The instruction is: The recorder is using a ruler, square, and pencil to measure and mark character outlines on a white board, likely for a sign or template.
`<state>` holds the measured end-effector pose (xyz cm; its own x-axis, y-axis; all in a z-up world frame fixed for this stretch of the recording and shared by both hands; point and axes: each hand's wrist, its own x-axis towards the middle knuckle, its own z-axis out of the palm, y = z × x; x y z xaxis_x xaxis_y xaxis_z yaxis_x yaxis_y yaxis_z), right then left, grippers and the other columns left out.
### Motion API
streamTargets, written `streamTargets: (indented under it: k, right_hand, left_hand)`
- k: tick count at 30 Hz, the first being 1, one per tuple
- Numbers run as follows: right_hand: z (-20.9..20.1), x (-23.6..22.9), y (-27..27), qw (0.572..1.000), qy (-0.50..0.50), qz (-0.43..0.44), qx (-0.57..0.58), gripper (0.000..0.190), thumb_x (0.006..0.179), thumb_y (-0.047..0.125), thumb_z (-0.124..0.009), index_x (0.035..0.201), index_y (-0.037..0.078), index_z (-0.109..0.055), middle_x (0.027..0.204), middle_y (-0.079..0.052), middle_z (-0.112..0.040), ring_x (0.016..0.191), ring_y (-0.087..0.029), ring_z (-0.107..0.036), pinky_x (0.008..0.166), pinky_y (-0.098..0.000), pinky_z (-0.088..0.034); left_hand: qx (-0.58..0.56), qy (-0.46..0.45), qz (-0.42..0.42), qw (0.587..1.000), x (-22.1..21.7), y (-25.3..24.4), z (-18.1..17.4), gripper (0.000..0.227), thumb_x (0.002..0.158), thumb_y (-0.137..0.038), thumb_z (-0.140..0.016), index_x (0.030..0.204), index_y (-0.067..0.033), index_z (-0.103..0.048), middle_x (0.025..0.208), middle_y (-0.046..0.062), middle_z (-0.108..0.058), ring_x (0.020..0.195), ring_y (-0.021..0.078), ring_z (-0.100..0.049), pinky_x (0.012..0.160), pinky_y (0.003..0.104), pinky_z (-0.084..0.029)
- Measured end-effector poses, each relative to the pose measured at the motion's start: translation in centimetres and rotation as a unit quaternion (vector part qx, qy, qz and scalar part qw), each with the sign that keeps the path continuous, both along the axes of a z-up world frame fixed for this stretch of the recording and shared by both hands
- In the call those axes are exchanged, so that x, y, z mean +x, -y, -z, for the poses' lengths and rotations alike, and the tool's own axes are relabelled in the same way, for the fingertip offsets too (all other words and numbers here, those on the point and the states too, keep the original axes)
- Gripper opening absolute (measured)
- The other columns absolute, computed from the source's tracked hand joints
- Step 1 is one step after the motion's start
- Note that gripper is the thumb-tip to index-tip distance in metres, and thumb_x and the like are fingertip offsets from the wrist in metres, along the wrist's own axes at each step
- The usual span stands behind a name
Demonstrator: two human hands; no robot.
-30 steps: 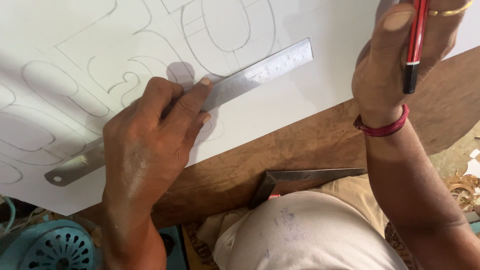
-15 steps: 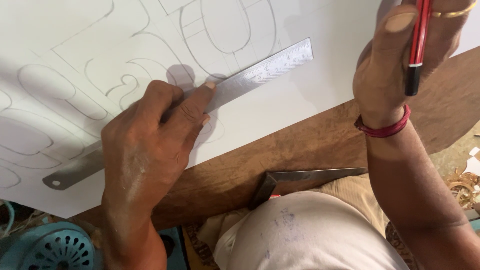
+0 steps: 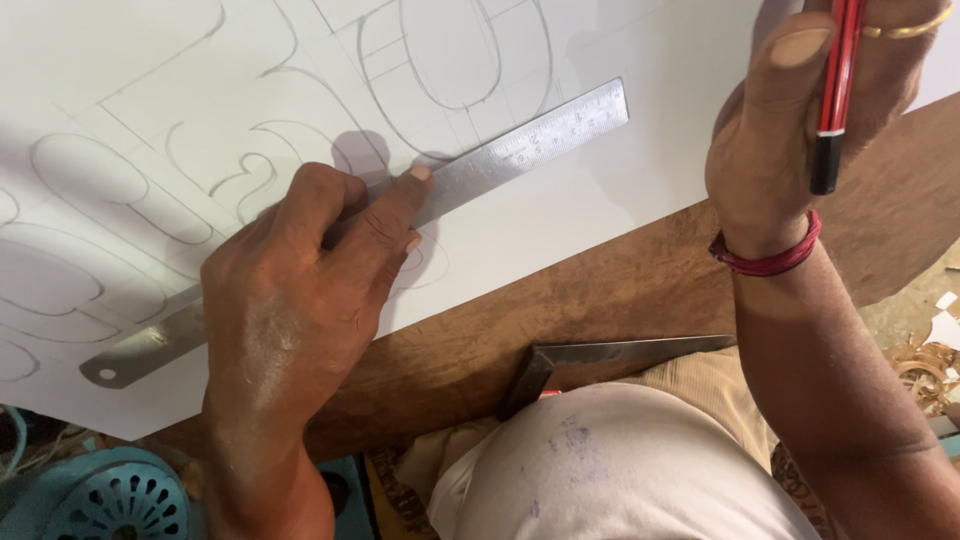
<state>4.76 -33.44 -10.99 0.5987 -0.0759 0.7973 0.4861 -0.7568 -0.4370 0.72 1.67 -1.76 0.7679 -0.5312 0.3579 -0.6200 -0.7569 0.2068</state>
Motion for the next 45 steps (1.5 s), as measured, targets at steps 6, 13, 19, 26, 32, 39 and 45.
streamTargets:
  k: [6,13,19,26,32,39,45]
  right_hand:
    - [0.3,0.3,-0.1,0.998,0.009,-0.031,0.045,0.038,0.118,0.037,-0.052,0.142,0.008,-0.053,0.111,-0.007,-0.054,0.085,-0.018,-0.045,0.076,-0.0369,-0.04]
    - [0.2,0.5,-0.1,0.998,0.014,-0.054,0.037,0.038,0.117,0.037,-0.051,0.141,0.007,-0.052,0.122,-0.01,-0.057,0.098,-0.021,-0.054,0.084,-0.039,-0.047]
    - [0.3,0.0,-1.3,0.972,-0.004,-0.144,0.185,0.023,0.121,0.029,-0.058,0.127,0.007,-0.054,0.089,0.001,-0.045,0.071,-0.01,-0.037,0.066,-0.0276,-0.033]
    - [-0.2,0.2,-1.6,0.982,0.0,-0.112,0.152,0.035,0.117,0.039,-0.055,0.129,0.006,-0.056,0.099,-0.004,-0.052,0.074,-0.014,-0.045,0.068,-0.0293,-0.041]
    - [-0.1,0.6,-1.4,0.985,0.012,-0.107,0.133,0.039,0.116,0.042,-0.053,0.13,0.005,-0.054,0.102,-0.007,-0.052,0.081,-0.017,-0.05,0.071,-0.0331,-0.045]
    - [1.3,-0.4,0.0,0.994,-0.016,-0.056,0.094,0.031,0.121,0.036,-0.053,0.13,0.006,-0.057,0.097,-0.003,-0.05,0.076,-0.014,-0.046,0.068,-0.0305,-0.04]
    - [-1.0,0.1,-1.3,0.991,-0.002,-0.119,0.06,0.035,0.12,0.034,-0.048,0.133,0.002,-0.052,0.117,-0.011,-0.054,0.094,-0.021,-0.058,0.077,-0.0371,-0.049]
  left_hand:
    - [0.005,0.001,-0.004,1.0,0.1,0.1,-0.1,0.042,0.091,-0.022,-0.084,0.131,-0.018,-0.073,0.095,0.004,-0.065,0.076,0.0141,-0.068,0.061,0.03,-0.058]
    - [-0.005,0.011,0.007,1.0,0.3,0.4,-0.4,0.044,0.09,-0.02,-0.085,0.133,-0.0168,-0.073,0.094,0.005,-0.065,0.076,0.0148,-0.068,0.062,0.03,-0.059]
    - [-0.017,0.004,0.008,1.0,0.3,0.3,-0.2,0.042,0.092,-0.017,-0.085,0.133,-0.0163,-0.074,0.095,0.004,-0.065,0.077,0.0142,-0.068,0.063,0.029,-0.059]
    - [-0.009,0.01,0.001,1.0,0.3,0.4,-0.3,0.042,0.092,-0.019,-0.084,0.132,-0.0161,-0.073,0.096,0.005,-0.066,0.081,0.0157,-0.07,0.067,0.031,-0.06]
    - [-0.004,0.006,-0.005,1.0,0.2,0.5,-0.3,0.043,0.091,-0.018,-0.084,0.132,-0.0168,-0.074,0.095,0.004,-0.065,0.08,0.0157,-0.07,0.066,0.031,-0.061]
    - [0.006,0.013,-0.003,1.0,0.4,0.4,-0.2,0.043,0.092,-0.018,-0.084,0.133,-0.0172,-0.073,0.092,0.004,-0.064,0.075,0.0147,-0.067,0.063,0.031,-0.059]
    - [0.007,0.014,-0.001,1.0,0.4,0.2,0.2,0.043,0.092,-0.018,-0.084,0.133,-0.0176,-0.073,0.093,0.004,-0.064,0.075,0.0142,-0.067,0.061,0.03,-0.058]
